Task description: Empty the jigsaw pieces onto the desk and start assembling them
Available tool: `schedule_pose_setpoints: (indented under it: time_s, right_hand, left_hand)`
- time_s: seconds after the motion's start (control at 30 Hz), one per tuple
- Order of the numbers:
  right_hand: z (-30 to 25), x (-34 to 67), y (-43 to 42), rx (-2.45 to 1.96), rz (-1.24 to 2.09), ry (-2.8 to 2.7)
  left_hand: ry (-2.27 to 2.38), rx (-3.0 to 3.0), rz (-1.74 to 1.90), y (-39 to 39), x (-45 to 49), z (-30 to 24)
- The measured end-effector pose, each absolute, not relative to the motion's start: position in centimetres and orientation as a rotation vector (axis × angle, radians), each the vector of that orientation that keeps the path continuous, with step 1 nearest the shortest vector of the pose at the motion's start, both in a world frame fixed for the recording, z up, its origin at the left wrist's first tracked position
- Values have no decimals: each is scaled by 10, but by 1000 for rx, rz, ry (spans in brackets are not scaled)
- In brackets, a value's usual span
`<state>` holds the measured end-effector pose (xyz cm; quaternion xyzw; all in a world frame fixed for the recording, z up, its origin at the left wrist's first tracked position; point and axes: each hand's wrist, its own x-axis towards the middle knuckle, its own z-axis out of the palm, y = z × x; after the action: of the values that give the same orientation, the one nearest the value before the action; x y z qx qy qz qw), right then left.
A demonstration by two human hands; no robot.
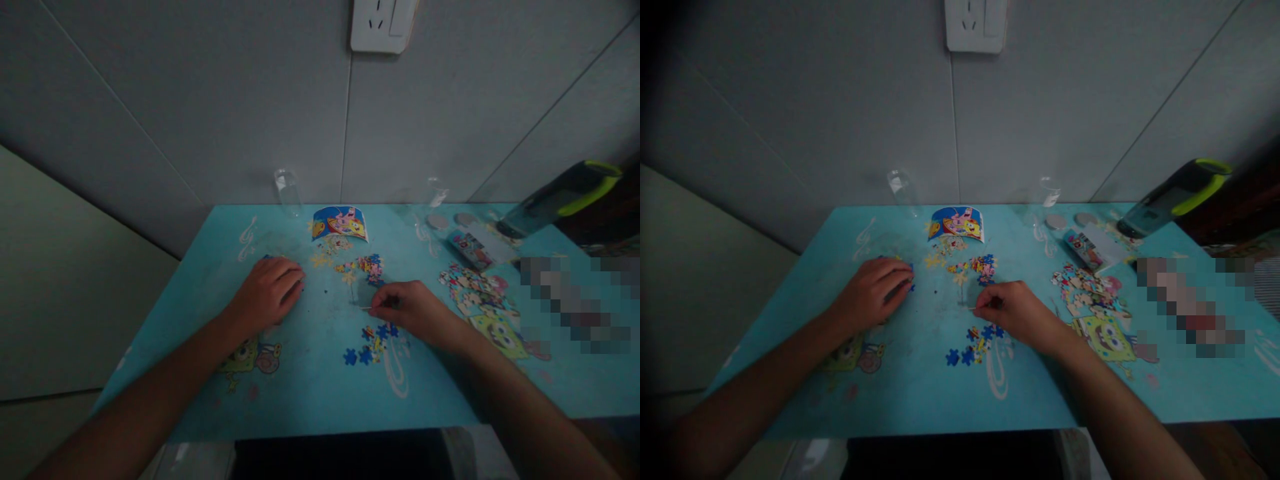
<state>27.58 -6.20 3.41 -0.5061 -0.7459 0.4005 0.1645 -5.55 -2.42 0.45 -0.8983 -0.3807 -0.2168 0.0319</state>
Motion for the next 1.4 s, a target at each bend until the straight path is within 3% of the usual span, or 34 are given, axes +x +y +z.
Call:
schedule_pose_setpoints:
  time_s: [0.2, 0.4, 0.57, 0.63, 0.87, 1.13, 1.4]
  right_hand:
    - [34, 281, -52, -1480, 1096, -1890]
    - [33, 288, -47, -1636, 570, -2023]
    - [48, 278, -68, -1210, 1220, -2339]
    - [52, 273, -75, -1065, 1310, -2478]
    - [51, 265, -82, -994, 1181, -2597]
    - [43, 272, -73, -1171, 1305, -2357]
    - [35, 284, -54, -1568, 830, -1935]
  left_hand:
    - [-957, -2942, -659, -38, -36, 3]
    - [-869, -2990, -628, -44, -32, 8]
    - [-767, -3086, -600, -56, -23, 17]
    - [-686, -3161, -563, -63, -16, 18]
    - [-474, -3328, -489, -81, 2, 10]
    - [-532, -3367, -614, -81, 3, 10]
    - [-586, -3482, -689, -79, 0, 7]
